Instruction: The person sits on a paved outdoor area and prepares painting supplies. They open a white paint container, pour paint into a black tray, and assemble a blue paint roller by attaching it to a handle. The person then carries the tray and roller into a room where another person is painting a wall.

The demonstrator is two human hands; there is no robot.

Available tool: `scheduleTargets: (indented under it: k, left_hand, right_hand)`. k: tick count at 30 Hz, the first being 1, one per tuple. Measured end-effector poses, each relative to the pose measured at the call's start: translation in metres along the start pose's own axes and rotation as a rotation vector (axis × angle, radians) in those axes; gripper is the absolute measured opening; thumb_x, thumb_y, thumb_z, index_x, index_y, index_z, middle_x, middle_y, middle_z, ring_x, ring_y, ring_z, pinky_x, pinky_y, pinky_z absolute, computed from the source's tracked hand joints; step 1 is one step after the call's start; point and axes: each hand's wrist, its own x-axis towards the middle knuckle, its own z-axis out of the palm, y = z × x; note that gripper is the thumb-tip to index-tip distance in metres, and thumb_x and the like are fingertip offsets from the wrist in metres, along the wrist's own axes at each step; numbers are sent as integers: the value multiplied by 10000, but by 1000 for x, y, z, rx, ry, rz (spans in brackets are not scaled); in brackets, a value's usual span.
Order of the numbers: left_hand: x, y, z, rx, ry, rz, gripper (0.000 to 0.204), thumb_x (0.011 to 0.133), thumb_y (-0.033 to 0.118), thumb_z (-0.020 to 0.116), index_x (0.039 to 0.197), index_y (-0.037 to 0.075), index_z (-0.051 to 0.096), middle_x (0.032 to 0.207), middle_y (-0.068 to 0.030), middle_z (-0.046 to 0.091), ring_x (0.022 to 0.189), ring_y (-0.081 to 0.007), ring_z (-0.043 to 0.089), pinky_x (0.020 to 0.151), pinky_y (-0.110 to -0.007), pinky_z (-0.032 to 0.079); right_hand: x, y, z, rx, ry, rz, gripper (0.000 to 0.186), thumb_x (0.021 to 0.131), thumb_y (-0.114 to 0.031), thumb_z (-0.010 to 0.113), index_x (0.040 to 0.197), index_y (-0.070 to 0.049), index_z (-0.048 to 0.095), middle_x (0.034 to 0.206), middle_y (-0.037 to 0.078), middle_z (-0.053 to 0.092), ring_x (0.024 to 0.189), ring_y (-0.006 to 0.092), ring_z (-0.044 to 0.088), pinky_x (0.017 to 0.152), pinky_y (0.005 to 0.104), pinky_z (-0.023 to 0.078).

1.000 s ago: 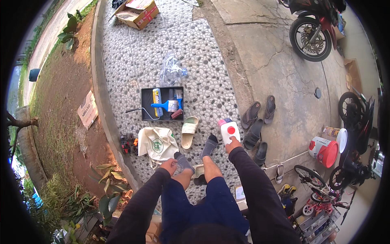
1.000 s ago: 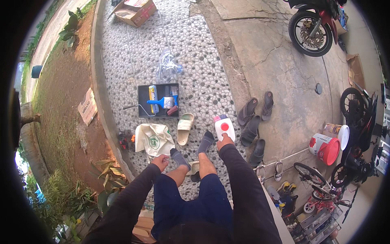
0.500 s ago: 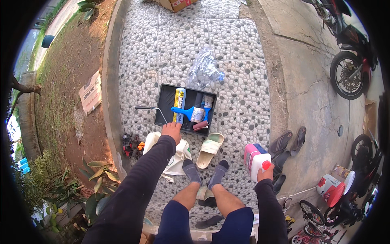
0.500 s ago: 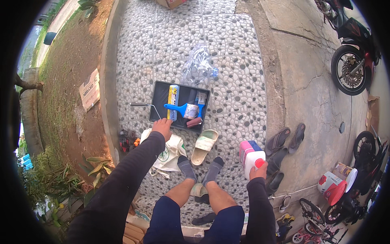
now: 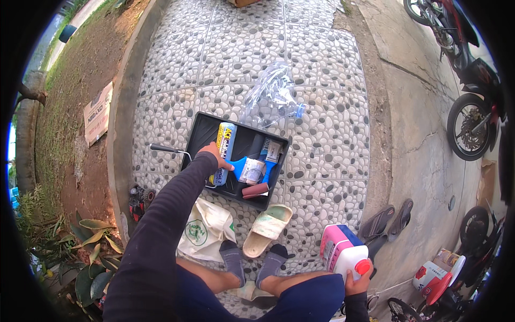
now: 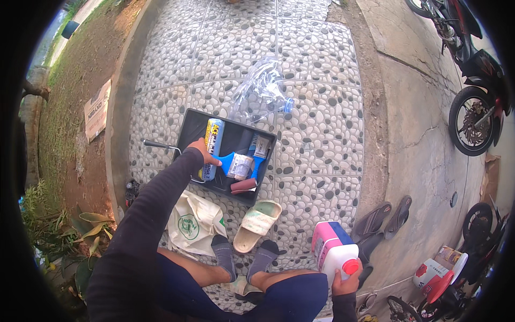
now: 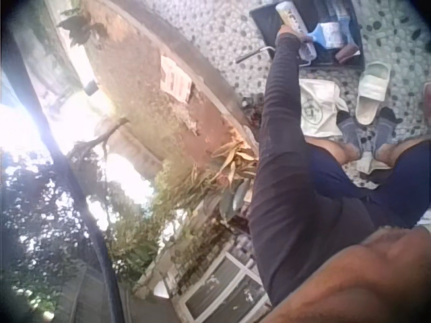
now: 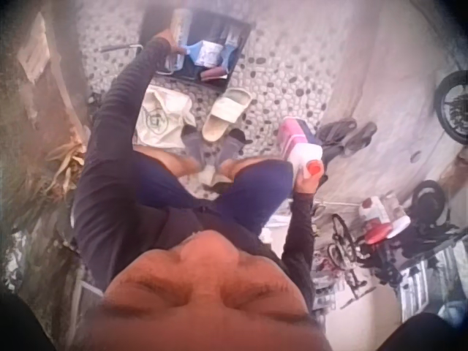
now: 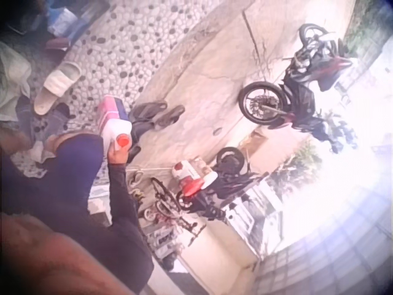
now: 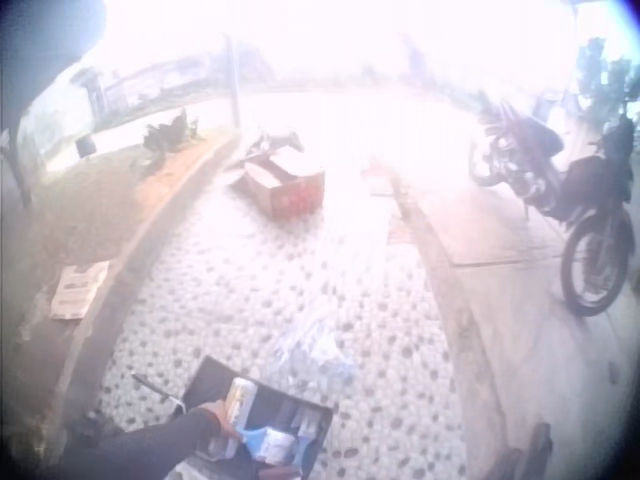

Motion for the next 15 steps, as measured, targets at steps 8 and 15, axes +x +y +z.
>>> scheduleTargets:
  k: [8, 15]
  left_hand:
    - [18, -34, -7, -161, -158, 174, 1017, 494, 576, 934, 1220, -49, 591, 1134, -216, 688, 1032, -298, 691, 929, -365, 529]
    - [-96, -138, -16, -641, 25, 209, 869, 594, 360, 957, 1231, -51, 533, 1101, -176, 673, 1029, -253, 667, 929, -371, 523]
  right_hand:
    - [8, 14, -2, 82, 38, -75, 779, 770, -70, 742, 1445, 7, 361, 1295, 255, 587, 1226, 354, 597, 1020, 414, 463]
    - [61, -25, -12, 15, -57, -184, 747, 777, -108, 750, 1435, -40, 404, 1179, 240, 680, 1141, 391, 653, 948, 433, 520]
